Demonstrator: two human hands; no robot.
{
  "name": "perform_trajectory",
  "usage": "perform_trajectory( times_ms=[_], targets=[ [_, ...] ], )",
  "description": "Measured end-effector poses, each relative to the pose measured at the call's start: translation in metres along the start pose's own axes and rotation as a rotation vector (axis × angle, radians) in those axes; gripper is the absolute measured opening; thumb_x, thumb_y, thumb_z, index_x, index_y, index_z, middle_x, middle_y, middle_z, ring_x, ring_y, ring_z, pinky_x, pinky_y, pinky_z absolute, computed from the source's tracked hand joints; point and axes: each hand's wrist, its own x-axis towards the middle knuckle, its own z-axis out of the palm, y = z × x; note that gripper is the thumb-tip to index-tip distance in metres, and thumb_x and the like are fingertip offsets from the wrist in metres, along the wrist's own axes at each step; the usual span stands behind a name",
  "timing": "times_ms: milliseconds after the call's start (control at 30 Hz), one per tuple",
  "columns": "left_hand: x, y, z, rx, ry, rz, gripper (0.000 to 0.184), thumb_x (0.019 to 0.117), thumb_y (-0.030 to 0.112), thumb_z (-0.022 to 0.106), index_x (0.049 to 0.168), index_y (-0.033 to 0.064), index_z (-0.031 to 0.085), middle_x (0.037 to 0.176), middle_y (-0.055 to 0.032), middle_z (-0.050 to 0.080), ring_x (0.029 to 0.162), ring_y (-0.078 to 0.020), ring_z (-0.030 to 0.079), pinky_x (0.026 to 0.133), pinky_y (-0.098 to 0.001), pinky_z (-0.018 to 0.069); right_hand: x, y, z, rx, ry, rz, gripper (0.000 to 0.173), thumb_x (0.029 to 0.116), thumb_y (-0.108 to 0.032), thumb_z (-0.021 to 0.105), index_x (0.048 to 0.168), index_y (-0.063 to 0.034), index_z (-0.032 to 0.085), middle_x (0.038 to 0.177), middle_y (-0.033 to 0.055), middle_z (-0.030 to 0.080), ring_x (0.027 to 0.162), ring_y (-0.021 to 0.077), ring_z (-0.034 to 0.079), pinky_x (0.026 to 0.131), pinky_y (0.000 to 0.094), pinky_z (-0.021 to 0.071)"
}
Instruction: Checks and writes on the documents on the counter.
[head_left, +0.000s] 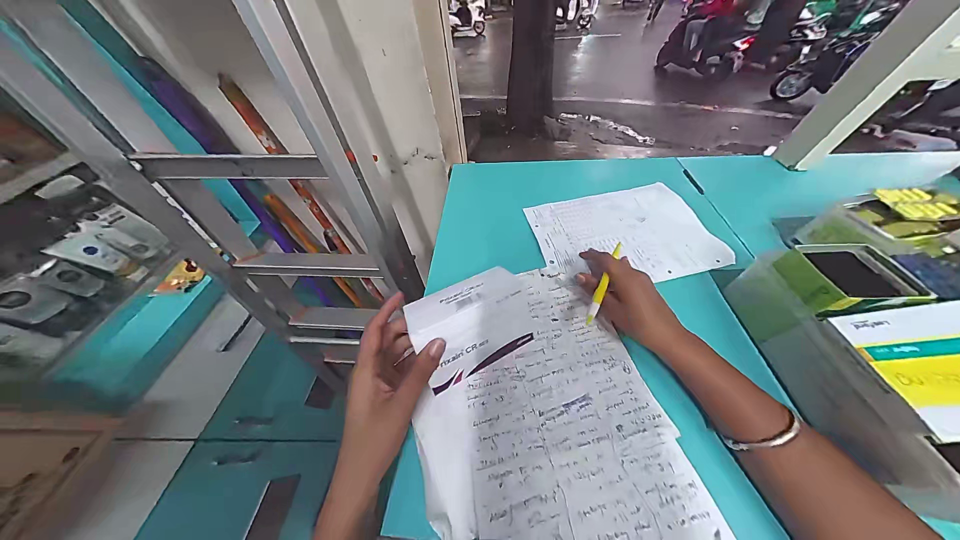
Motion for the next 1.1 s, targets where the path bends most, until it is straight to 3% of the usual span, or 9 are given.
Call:
perform_trajectory(
  times_ms=[100, 167, 233, 400, 500, 700, 900, 1000, 1100],
  targets=[
    [0.02, 0.013, 0.018, 0.074, -0.003, 0.065, 0.069, 0.0977, 0.026, 0.066, 0.151, -0.0042, 0.033, 0.118, -0.0075, 0.065, 0.098, -0.0093, 0.071, 0.081, -0.0247, 0.0627, -0.005, -0.002, -0.002, 0.068, 0.184, -0.013, 0.037, 0.1073, -0.03, 0.049, 0.126, -0.0013, 0.064, 0.102, 0.0141, 0.073, 0.087, 0.0223, 0.071, 0.077, 0.0421, 0.058],
    [0.037, 0.018, 0.032, 0.104, -0.007, 0.055, 0.065, 0.0994, 0.03, 0.064, 0.151, 0.0, 0.037, 0.119, -0.0088, 0.065, 0.098, -0.0092, 0.07, 0.08, -0.025, 0.0622, -0.005, 0.0, -0.001, 0.24, 0.227, -0.007, 0.038, 0.109, -0.03, 0.044, 0.126, -0.0017, 0.063, 0.105, 0.0095, 0.073, 0.093, 0.0118, 0.071, 0.082, 0.0309, 0.058],
    [0.054, 0.021, 0.044, 0.098, -0.051, -0.035, 0.063, 0.1021, 0.035, 0.058, 0.153, 0.0055, 0.036, 0.12, -0.0106, 0.065, 0.097, -0.0126, 0.07, 0.078, -0.0289, 0.0619, -0.006, 0.001, 0.003, 0.446, 0.193, -0.008, 0.039, 0.1102, -0.026, 0.041, 0.131, 0.0025, 0.058, 0.116, 0.012, 0.073, 0.103, 0.015, 0.073, 0.09, 0.0325, 0.0612],
    [0.086, 0.035, 0.09, 0.159, -0.137, -0.209, 0.053, 0.109, 0.035, 0.046, 0.156, 0.0176, 0.03, 0.126, -0.0176, 0.061, 0.1, -0.0229, 0.071, 0.079, -0.0425, 0.0622, -0.01, -0.006, 0.013, 0.558, 0.182, -0.037, 0.041, 0.1099, -0.02, 0.04, 0.14, 0.0061, 0.05, 0.119, 0.0125, 0.073, 0.103, 0.0169, 0.074, 0.089, 0.0332, 0.062],
    [0.091, 0.021, 0.111, 0.078, -0.105, -0.239, 0.046, 0.1108, 0.033, 0.042, 0.153, 0.0187, 0.033, 0.125, -0.0176, 0.057, 0.09, -0.0261, 0.074, 0.067, -0.0452, 0.0661, -0.009, -0.005, 0.013, 0.521, 0.2, -0.029, 0.042, 0.1105, -0.023, 0.042, 0.142, 0.003, 0.049, 0.122, 0.0103, 0.073, 0.102, 0.016, 0.074, 0.087, 0.0328, 0.0628],
    [0.084, -0.019, 0.109, 0.074, -0.129, -0.081, 0.044, 0.1102, 0.036, 0.037, 0.15, 0.0157, 0.037, 0.124, -0.0104, 0.061, 0.089, -0.0172, 0.074, 0.067, -0.0374, 0.0662, -0.008, -0.003, 0.012, 0.523, 0.211, 0.018, 0.036, 0.1099, -0.021, 0.045, 0.139, -0.0014, 0.052, 0.118, 0.0077, 0.071, 0.102, 0.0148, 0.073, 0.086, 0.0355, 0.0637],
    [0.092, -0.021, 0.103, -0.005, -0.121, -0.181, 0.041, 0.1107, 0.039, 0.033, 0.146, 0.0182, 0.039, 0.111, -0.004, 0.065, 0.082, -0.0134, 0.073, 0.061, -0.0326, 0.0637, -0.007, -0.006, 0.005, 0.544, 0.218, 0.053, 0.043, 0.1113, -0.023, 0.041, 0.148, -0.0012, 0.043, 0.133, 0.0104, 0.065, 0.106, 0.0165, 0.073, 0.084, 0.0361, 0.0646],
    [0.092, -0.024, 0.103, 0.017, -0.143, -0.165, 0.043, 0.1106, 0.042, 0.032, 0.147, 0.0194, 0.04, 0.111, -0.0021, 0.065, 0.083, -0.0101, 0.072, 0.061, -0.0289, 0.0622, -0.008, -0.008, 0.005, 0.581, 0.181, -0.003, 0.041, 0.1096, -0.014, 0.041, 0.147, 0.0012, 0.044, 0.137, 0.0121, 0.063, 0.111, 0.017, 0.071, 0.087, 0.0365, 0.0638],
    [0.092, -0.027, 0.104, 0.06, -0.155, -0.139, 0.043, 0.1106, 0.044, 0.03, 0.145, 0.0208, 0.042, 0.108, 0.0, 0.066, 0.08, -0.0077, 0.071, 0.06, -0.0263, 0.0613, -0.009, -0.011, 0.005, 0.564, 0.184, -0.042, 0.038, 0.1099, -0.015, 0.043, 0.143, 0.0028, 0.049, 0.135, 0.011, 0.063, 0.11, 0.0135, 0.07, 0.088, 0.0333, 0.063]
  ],
)
